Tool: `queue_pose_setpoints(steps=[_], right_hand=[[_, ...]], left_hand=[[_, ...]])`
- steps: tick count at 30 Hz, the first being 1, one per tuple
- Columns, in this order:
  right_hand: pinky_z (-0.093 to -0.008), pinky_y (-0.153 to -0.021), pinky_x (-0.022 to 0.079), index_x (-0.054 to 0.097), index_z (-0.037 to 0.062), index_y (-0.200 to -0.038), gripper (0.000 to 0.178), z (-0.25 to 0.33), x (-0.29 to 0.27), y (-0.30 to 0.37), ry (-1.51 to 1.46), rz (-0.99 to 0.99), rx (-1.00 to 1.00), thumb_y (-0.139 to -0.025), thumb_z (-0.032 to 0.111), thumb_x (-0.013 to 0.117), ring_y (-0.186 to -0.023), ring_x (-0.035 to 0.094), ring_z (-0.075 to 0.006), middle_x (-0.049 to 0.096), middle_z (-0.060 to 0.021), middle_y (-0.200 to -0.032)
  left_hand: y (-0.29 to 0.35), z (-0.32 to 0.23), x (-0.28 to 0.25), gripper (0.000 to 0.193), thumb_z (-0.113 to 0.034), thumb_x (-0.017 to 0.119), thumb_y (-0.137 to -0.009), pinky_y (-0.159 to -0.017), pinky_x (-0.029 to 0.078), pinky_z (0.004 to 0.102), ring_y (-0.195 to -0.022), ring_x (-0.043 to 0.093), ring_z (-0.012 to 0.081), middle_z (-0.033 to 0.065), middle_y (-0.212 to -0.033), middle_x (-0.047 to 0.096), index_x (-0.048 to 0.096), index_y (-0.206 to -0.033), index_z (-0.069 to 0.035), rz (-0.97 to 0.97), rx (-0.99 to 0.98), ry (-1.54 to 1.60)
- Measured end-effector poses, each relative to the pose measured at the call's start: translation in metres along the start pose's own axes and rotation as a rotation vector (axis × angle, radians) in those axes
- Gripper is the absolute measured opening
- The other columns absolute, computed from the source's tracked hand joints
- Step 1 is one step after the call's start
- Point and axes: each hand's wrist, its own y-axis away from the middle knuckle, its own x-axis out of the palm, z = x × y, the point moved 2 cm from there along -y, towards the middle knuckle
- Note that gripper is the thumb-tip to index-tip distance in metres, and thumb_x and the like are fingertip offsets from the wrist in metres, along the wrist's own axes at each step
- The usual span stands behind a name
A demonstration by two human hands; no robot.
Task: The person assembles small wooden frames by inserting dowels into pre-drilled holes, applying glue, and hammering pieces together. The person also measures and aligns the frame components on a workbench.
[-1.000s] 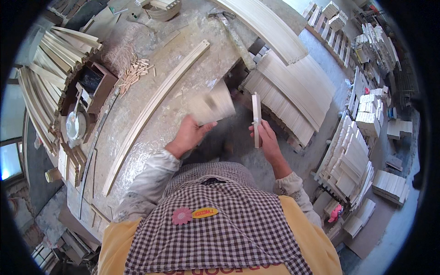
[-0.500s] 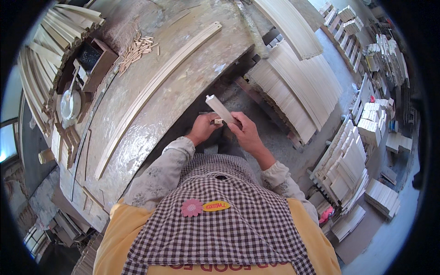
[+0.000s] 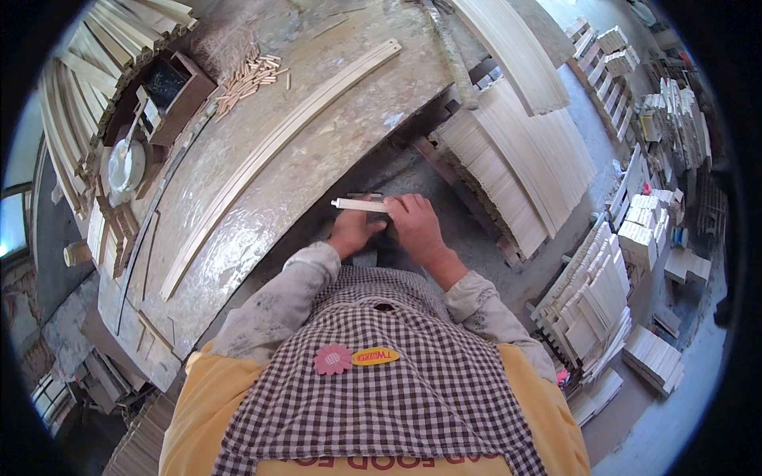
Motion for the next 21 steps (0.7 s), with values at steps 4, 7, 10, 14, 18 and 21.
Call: queue_pose_setpoints(steps=[4, 7, 10, 14, 18, 21], right_hand=[[-0.0431, -0.085, 0.046, 0.063, 0.0067, -0.121, 0.034, 0.01, -0.005, -0.004, 0.051, 0.028, -0.028, -0.087, 0.007, 0.061, -0.101, 0.06, -0.0305, 0.06, -0.0108, -0.103], [-0.0402, -0.085, 0.045, 0.065, 0.0074, -0.12, 0.033, 0.022, -0.013, -0.001, 0.077, 0.064, -0.053, -0.086, 0.008, 0.062, -0.094, 0.061, -0.0282, 0.062, -0.0068, -0.1], [-0.0397, -0.085, 0.044, 0.064, 0.006, -0.119, 0.034, 0.027, -0.007, 0.011, 0.039, 0.162, -0.099, -0.086, 0.011, 0.064, -0.096, 0.061, -0.0268, 0.063, -0.0068, -0.101], [-0.0421, -0.082, 0.046, 0.064, 0.0061, -0.108, 0.026, 0.035, -0.002, 0.016, 0.098, 0.313, 0.14, -0.084, 0.017, 0.069, -0.084, 0.069, -0.0292, 0.07, -0.0106, -0.089], [-0.0431, -0.074, 0.048, 0.066, 0.0077, -0.095, 0.013, 0.022, 0.012, 0.019, 0.178, 0.55, 0.234, -0.084, 0.016, 0.068, -0.068, 0.071, -0.031, 0.072, -0.0125, -0.073], [-0.0449, -0.072, 0.05, 0.065, 0.008, -0.09, 0.008, 0.012, 0.031, 0.025, 0.171, 0.536, 0.208, -0.086, 0.015, 0.066, -0.067, 0.072, -0.0317, 0.072, -0.0131, -0.07]], left_hand=[[0.053, -0.059, -0.05, 0.041, -0.017, 0.082, -0.08, -0.087, 0.051, 0.0467, -0.103, 0.064, 0.0358, 0.0161, -0.112, 0.065, 0.063, -0.113, -0.004, 0.245, 0.035, -0.13], [0.056, -0.096, -0.099, 0.044, -0.019, 0.083, -0.075, -0.092, 0.047, 0.0468, -0.105, 0.062, 0.0343, 0.0142, -0.108, 0.064, 0.063, -0.111, -0.005, -0.068, 0.363, -0.27], [0.033, -0.091, -0.107, 0.033, -0.022, 0.076, -0.079, -0.094, 0.041, 0.0459, -0.098, 0.065, 0.0285, 0.0107, -0.103, 0.068, 0.063, -0.105, -0.007, 0.043, 0.269, -0.571], [0.033, -0.054, -0.074, 0.007, -0.016, 0.067, -0.083, -0.082, 0.043, 0.0438, -0.074, 0.07, 0.0263, 0.0059, -0.074, 0.07, 0.064, -0.087, -0.011, 0.381, 0.189, -0.655], [0.033, -0.054, -0.069, 0.002, -0.012, 0.065, -0.083, -0.077, 0.041, 0.0427, -0.068, 0.068, 0.0277, 0.008, -0.074, 0.069, 0.064, -0.083, -0.011, 0.332, 0.258, -0.611], [0.03, -0.051, -0.066, 0.001, -0.012, 0.064, -0.083, -0.077, 0.041, 0.0428, -0.066, 0.067, 0.0276, 0.0087, -0.071, 0.069, 0.064, -0.083, -0.011, 0.332, 0.258, -0.613]])
